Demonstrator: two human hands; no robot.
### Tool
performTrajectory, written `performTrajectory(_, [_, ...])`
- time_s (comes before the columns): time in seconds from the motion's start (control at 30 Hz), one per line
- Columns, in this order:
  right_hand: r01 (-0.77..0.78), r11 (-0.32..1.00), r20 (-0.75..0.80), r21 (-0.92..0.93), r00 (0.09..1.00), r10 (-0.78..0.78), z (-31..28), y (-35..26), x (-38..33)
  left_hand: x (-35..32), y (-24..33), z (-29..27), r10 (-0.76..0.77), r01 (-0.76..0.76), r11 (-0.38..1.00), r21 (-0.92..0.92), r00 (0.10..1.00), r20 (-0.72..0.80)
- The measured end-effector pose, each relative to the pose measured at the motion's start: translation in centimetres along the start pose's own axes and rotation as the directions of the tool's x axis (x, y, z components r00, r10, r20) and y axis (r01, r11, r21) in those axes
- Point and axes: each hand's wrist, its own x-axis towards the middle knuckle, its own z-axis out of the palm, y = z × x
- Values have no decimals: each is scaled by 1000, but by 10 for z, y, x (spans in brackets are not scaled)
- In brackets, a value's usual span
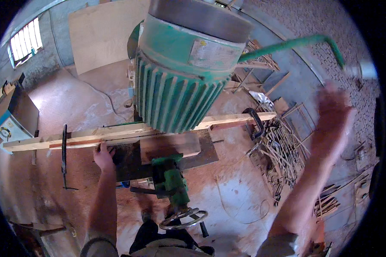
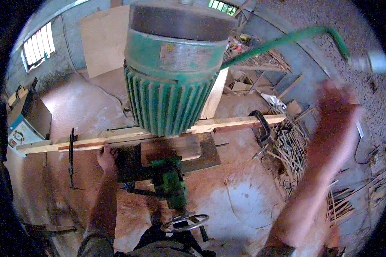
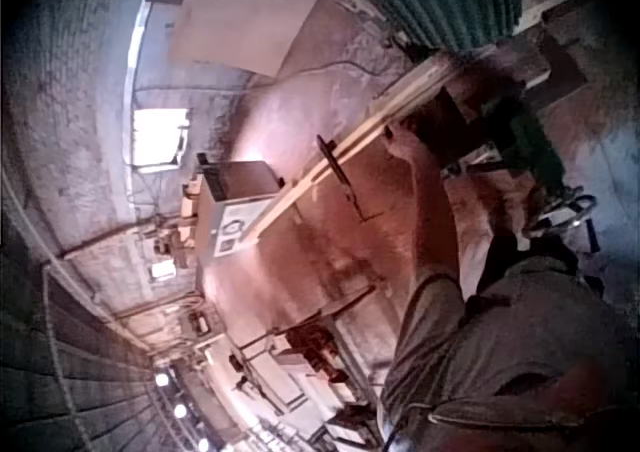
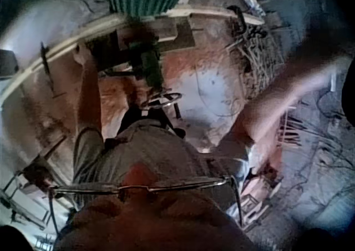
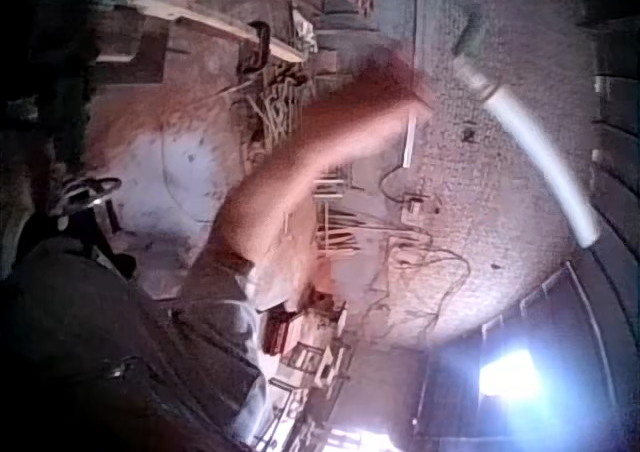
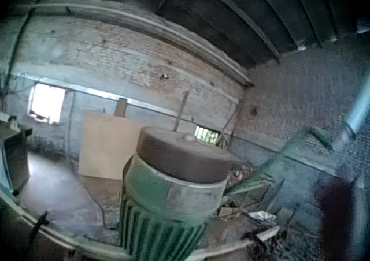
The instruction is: The person repeatedly picks up wooden slats from a table, places them on a drill press, and drills holes into them. After drilling, the person removes the slat and places it back on the table. This cycle is repeated multiple times throughout the video.
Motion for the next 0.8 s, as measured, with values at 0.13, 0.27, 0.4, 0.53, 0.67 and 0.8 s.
performTrajectory(0.13, [-145,854,578,-499,679,453,120,110,-179,-1,-2,0,41,-41,998,-39,999,9])
performTrajectory(0.27, [-124,807,777,-578,220,590,206,140,-312,-6,4,6,87,-79,991,109,994,-70])
performTrajectory(0.4, [-573,716,686,-400,331,648,167,136,-274,-9,7,9,130,-103,965,242,987,-97])
performTrajectory(0.53, [-949,273,230,156,303,925,31,173,-233,-5,3,3,88,-83,993,88,995,-53])
performTrajectory(0.67, [-927,366,-60,-80,371,927,-50,202,-281,0,-6,7,90,-96,979,182,995,42])
performTrajectory(0.8, [-938,346,-162,-21,344,925,-78,205,-316,-12,-22,26,-17,3,989,148,995,93])
